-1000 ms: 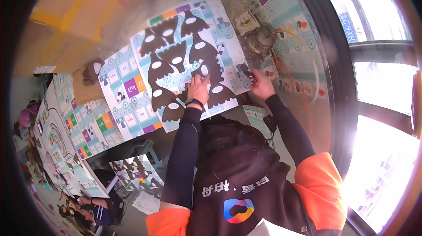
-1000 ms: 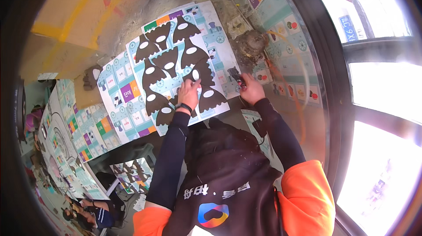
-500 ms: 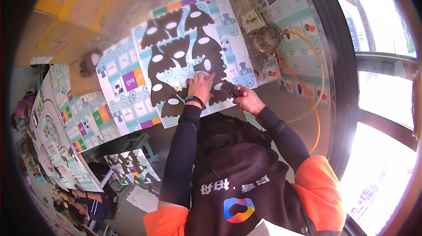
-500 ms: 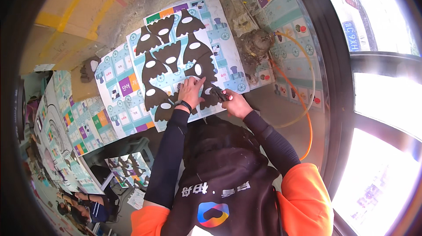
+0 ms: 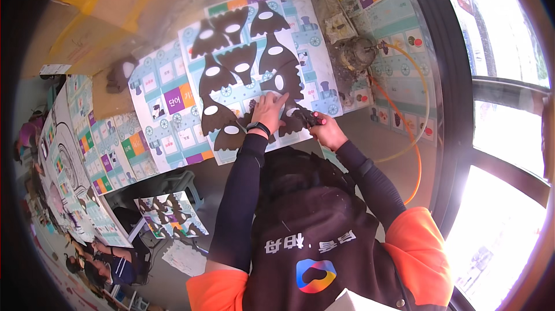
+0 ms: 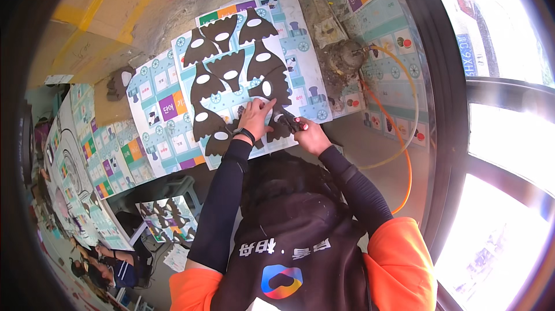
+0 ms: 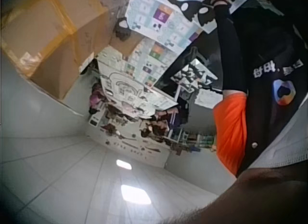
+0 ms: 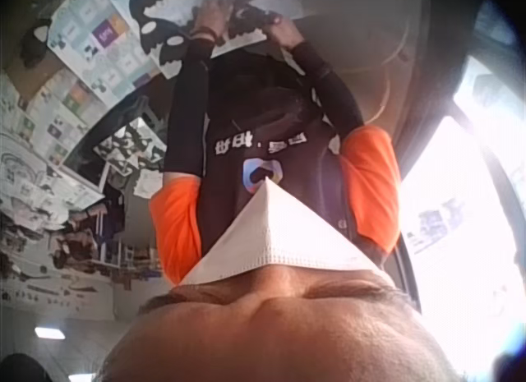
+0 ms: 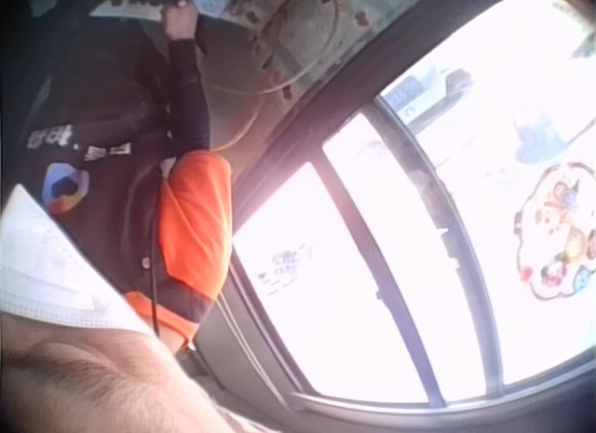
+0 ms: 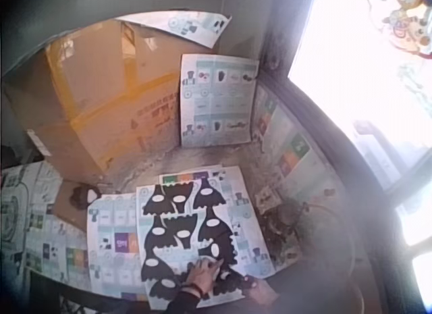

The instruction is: Applying adhesive and assembling black shoe components on a workstation in a workshop.

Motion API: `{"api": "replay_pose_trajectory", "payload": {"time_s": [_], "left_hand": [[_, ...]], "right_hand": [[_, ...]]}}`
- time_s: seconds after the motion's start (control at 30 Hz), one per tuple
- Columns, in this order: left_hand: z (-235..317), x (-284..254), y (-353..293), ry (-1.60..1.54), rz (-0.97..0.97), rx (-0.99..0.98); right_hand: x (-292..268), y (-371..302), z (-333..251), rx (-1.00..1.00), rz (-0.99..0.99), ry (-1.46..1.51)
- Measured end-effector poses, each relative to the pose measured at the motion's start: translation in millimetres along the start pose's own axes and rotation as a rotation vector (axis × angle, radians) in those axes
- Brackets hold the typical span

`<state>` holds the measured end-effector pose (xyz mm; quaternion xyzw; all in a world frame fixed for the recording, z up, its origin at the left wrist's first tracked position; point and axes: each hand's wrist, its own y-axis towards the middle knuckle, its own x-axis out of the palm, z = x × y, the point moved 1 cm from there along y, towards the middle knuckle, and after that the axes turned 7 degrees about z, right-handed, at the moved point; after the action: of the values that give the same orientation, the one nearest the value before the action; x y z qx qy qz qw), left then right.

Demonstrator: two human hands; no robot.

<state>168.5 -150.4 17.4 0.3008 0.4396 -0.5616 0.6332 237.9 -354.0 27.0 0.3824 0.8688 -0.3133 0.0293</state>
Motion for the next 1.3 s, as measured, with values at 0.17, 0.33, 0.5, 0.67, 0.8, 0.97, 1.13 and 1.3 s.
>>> {"api": "replay_pose_trajectory", "payload": {"time_s": [0.17,0.33,0.5,0.67,0.8,0.97,1.13,1.3], "left_hand": [[0,0,-1,-0.003,-0.008,-0.015],[0,-1,-2,0.026,-0.044,-0.002],[2,-2,-2,0.038,-0.074,-0.021],[2,-1,-5,0.044,-0.011,-0.004],[4,0,-5,0.064,-0.004,-0.002],[9,-1,-1,0.090,-0.030,-0.017],[10,-1,-2,0.100,-0.021,-0.026],[7,0,-5,0.046,0.017,-0.029]], "right_hand": [[-8,-8,-10,0.055,-0.084,-0.101],[-15,-13,-9,0.023,0.084,-0.147],[-14,-13,-27,-0.003,0.038,-0.086],[-19,-19,-17,-0.014,0.109,-0.156],[-22,-23,-16,-0.012,0.095,-0.193],[-18,-19,-10,0.071,-0.017,-0.039],[-19,-16,0,-0.098,0.155,-0.236],[-33,-24,-34,0.093,-0.061,0.114]]}}
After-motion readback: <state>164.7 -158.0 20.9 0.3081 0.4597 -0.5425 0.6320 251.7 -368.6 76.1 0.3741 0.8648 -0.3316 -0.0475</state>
